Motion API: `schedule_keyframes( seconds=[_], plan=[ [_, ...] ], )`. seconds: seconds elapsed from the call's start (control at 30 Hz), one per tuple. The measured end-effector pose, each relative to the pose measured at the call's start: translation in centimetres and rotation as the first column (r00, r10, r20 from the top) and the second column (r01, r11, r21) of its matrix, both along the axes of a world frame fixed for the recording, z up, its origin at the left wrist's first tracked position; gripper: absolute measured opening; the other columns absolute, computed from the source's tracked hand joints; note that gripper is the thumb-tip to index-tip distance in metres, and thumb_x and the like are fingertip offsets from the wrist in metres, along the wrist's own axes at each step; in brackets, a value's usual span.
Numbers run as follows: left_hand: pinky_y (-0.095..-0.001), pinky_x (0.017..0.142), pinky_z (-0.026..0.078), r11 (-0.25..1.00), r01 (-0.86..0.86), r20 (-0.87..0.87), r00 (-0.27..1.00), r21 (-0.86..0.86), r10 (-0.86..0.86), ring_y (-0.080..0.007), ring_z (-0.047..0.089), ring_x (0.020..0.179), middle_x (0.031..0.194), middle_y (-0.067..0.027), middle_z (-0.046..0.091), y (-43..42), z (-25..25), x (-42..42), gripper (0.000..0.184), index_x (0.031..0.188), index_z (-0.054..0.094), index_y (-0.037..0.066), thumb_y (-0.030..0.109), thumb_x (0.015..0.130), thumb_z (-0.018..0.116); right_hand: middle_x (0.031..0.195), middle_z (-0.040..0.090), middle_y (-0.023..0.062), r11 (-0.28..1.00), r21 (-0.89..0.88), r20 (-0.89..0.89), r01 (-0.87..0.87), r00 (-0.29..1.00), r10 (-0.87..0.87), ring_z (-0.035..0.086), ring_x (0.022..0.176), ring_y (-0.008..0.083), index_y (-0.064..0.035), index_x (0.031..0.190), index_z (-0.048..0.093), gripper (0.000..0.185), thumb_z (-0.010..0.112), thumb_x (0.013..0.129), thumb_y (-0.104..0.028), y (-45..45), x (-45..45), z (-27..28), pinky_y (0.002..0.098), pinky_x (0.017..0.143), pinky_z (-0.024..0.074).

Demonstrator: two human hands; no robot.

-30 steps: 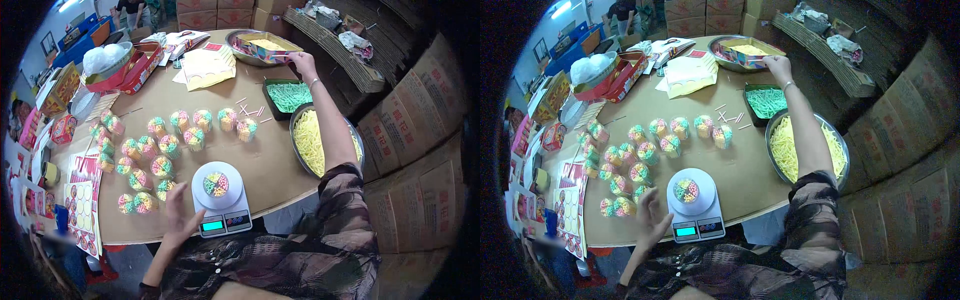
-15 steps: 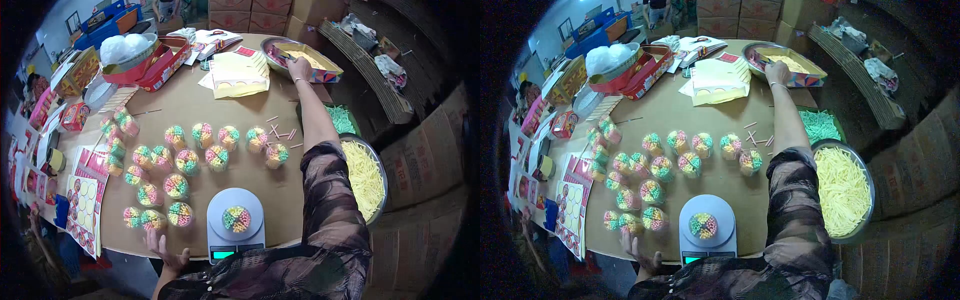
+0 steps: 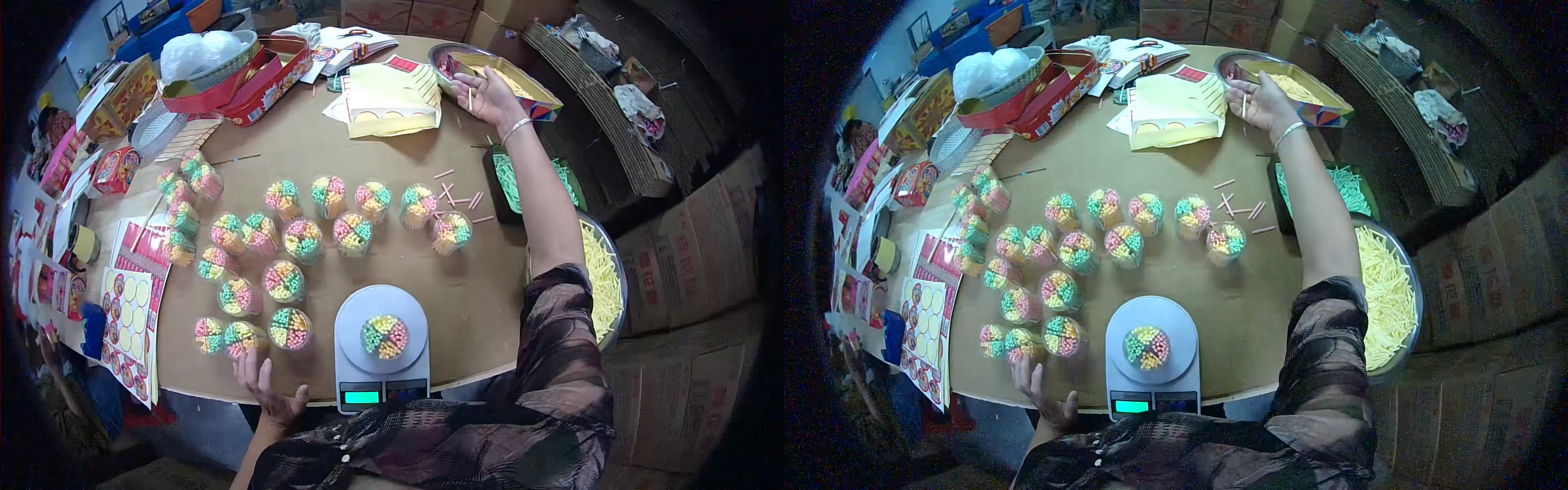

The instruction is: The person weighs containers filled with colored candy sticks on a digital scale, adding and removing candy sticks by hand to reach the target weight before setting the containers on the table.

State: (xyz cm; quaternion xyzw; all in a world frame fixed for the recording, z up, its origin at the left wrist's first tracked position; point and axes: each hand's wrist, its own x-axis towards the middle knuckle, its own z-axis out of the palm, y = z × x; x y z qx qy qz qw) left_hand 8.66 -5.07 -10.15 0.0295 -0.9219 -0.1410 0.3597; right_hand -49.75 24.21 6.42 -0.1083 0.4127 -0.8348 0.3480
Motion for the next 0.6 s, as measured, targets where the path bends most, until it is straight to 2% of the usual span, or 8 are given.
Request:
schedule_keyframes(
  seconds=[0.07, 0.1, 0.23, 0.43, 0.6],
  plan=[
    [-0.0565, 0.108, 0.025, 0.999, 0.036, -0.007, 0.999, 0.019, -0.036, -0.0411, 0.037, 0.125, 0.138, -0.0241, 0.038, 0.0, -0.2, 0.0, 0.068, 0.132, 0.038, 0.005, 0.051, 0.084, 0.052, 0.11, 0.06, 0.0225, 0.964, 0.126, -0.069, 0.233, 0.972, -0.226, 0.066, 0.085, 0.0275, 0.0079, 0.12, 0.048, 0.036, 0.041, 0.095, -0.016, -0.3, 5.4, 1.9, 0.0339, 0.069, 0.0559],
    [-0.0565, 0.108, 0.025, 0.998, 0.056, -0.001, 0.998, 0.023, -0.056, -0.0411, 0.037, 0.125, 0.138, -0.0241, 0.038, 0.1, -0.2, 0.4, 0.068, 0.132, 0.038, 0.005, 0.051, 0.084, 0.052, 0.11, 0.06, 0.0225, 0.959, 0.13, -0.064, 0.252, 0.967, -0.246, 0.066, 0.085, 0.0275, 0.0079, 0.12, 0.048, 0.036, 0.041, 0.095, -0.016, 0.6, 6.7, 1.4, 0.0339, 0.069, 0.0559],
    [-0.0546, 0.108, 0.025, 0.996, 0.036, -0.028, 0.999, 0.087, -0.033, -0.041, 0.036, 0.126, 0.139, -0.0227, 0.038, 0.1, -0.2, 0.0, 0.067, 0.132, 0.039, 0.004, 0.049, 0.085, 0.052, 0.115, 0.059, 0.0225, 0.966, 0.198, -0.21, 0.167, 0.97, -0.125, 0.065, 0.096, 0.0265, 0.0068, 0.121, 0.049, 0.03, 0.046, 0.093, -0.006, 4.8, 10.0, 0.6, 0.032, 0.073, 0.0571],
    [-0.0536, 0.109, 0.026, 0.99, 0.102, -0.02, 0.995, 0.102, -0.101, -0.0409, 0.036, 0.128, 0.14, -0.0213, 0.038, -0.1, -0.2, 0.1, 0.063, 0.133, 0.04, 0.004, 0.045, 0.086, 0.051, 0.116, 0.06, 0.021, 0.865, 0.318, -0.271, 0.389, 0.911, -0.31, 0.065, 0.101, 0.026, 0.0053, 0.122, 0.049, 0.033, 0.046, 0.089, 0.007, 14.9, 16.6, 0.0, 0.0281, 0.074, 0.0575],
    [-0.0539, 0.109, 0.025, 0.992, 0.099, -0.042, 0.995, 0.076, -0.096, -0.0408, 0.035, 0.128, 0.14, -0.0205, 0.038, 0.1, 0.4, 0.1, 0.06, 0.132, 0.04, 0.004, 0.042, 0.086, 0.051, 0.116, 0.061, 0.0194, 0.799, 0.449, -0.276, 0.401, 0.912, -0.303, 0.065, 0.102, 0.026, 0.0042, 0.123, 0.049, 0.036, 0.046, 0.087, 0.01, 19.4, 22.2, -0.7, 0.0266, 0.078, 0.0577]
  ],
)
